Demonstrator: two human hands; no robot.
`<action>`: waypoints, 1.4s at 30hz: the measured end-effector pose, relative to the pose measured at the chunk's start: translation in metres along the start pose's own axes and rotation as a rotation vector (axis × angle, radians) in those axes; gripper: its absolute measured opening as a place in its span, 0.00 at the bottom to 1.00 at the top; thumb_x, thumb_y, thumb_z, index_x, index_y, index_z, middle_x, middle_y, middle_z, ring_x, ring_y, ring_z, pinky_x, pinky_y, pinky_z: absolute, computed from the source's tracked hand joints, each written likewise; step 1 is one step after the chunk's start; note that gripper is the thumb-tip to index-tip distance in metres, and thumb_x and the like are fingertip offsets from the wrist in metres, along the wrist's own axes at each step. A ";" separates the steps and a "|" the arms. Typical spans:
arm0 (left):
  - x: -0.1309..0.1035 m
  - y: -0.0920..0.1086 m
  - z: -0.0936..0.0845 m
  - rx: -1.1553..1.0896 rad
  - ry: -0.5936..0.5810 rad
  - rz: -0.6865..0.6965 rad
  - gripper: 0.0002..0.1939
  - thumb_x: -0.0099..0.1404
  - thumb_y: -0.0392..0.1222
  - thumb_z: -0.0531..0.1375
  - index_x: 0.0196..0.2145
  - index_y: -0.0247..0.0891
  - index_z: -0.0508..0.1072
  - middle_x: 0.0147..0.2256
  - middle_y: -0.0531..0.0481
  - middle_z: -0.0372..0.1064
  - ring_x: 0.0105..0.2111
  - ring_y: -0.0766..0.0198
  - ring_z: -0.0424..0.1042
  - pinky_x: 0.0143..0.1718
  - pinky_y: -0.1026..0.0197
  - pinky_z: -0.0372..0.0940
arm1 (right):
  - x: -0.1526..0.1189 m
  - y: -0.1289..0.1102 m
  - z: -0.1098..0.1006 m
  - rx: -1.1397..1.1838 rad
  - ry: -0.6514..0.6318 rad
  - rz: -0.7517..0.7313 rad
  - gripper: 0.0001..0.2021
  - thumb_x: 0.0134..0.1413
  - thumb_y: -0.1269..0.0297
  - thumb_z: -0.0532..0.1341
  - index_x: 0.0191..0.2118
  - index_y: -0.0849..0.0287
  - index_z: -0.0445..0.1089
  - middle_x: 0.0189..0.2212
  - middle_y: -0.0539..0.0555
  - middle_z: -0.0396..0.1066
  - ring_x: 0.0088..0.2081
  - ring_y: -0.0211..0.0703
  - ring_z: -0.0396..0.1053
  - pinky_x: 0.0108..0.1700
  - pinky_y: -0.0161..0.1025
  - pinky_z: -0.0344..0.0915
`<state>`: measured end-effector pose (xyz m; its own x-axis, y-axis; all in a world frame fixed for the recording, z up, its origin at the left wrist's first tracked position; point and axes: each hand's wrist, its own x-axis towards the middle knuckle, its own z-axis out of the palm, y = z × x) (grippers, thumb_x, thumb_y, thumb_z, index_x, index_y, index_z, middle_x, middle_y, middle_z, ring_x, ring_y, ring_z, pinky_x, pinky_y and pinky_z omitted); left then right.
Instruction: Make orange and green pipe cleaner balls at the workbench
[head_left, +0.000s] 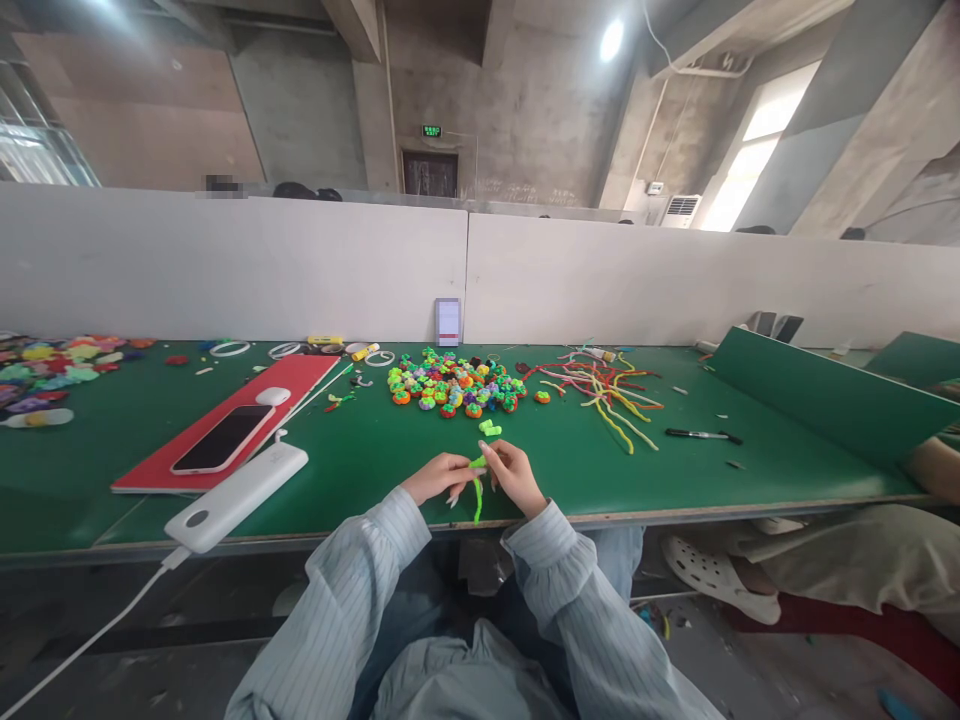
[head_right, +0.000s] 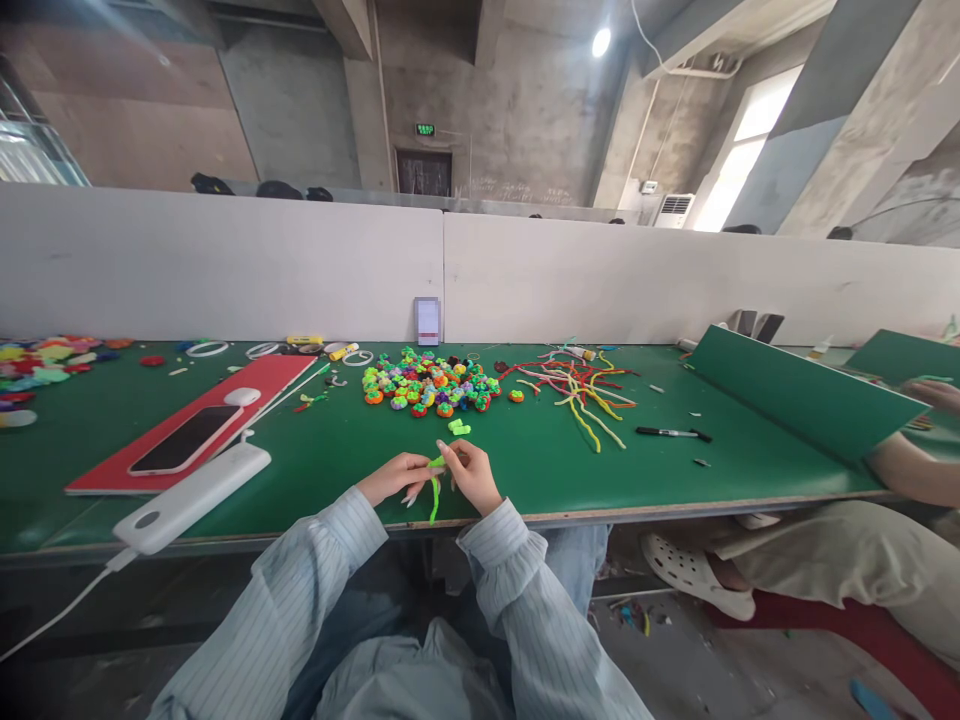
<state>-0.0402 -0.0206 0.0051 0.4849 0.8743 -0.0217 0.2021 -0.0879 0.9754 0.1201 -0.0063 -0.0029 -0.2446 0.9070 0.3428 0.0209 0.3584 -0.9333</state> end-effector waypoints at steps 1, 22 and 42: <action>0.000 0.001 0.000 -0.008 0.003 -0.001 0.22 0.55 0.55 0.57 0.16 0.37 0.58 0.09 0.60 0.55 0.10 0.73 0.54 0.18 0.66 0.52 | 0.000 0.000 0.000 0.001 0.011 -0.003 0.18 0.49 0.49 0.57 0.23 0.59 0.60 0.15 0.44 0.57 0.12 0.29 0.53 0.12 0.29 0.51; 0.002 0.003 0.003 0.005 0.035 0.029 0.18 0.53 0.53 0.61 0.23 0.34 0.65 0.11 0.59 0.58 0.12 0.73 0.57 0.18 0.68 0.52 | 0.000 0.003 -0.002 -0.173 0.153 -0.054 0.21 0.52 0.51 0.55 0.17 0.57 0.51 0.12 0.42 0.45 0.14 0.29 0.48 0.16 0.30 0.45; 0.000 -0.001 0.000 0.033 0.042 0.028 0.20 0.56 0.55 0.57 0.24 0.32 0.70 0.09 0.60 0.56 0.10 0.73 0.56 0.18 0.67 0.53 | 0.000 0.004 -0.003 -0.187 0.113 -0.021 0.26 0.51 0.46 0.54 0.12 0.58 0.52 0.08 0.43 0.50 0.11 0.30 0.49 0.15 0.31 0.47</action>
<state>-0.0399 -0.0203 0.0041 0.4546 0.8906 0.0154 0.2176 -0.1278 0.9676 0.1232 -0.0038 -0.0066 -0.1366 0.9142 0.3816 0.1989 0.4027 -0.8935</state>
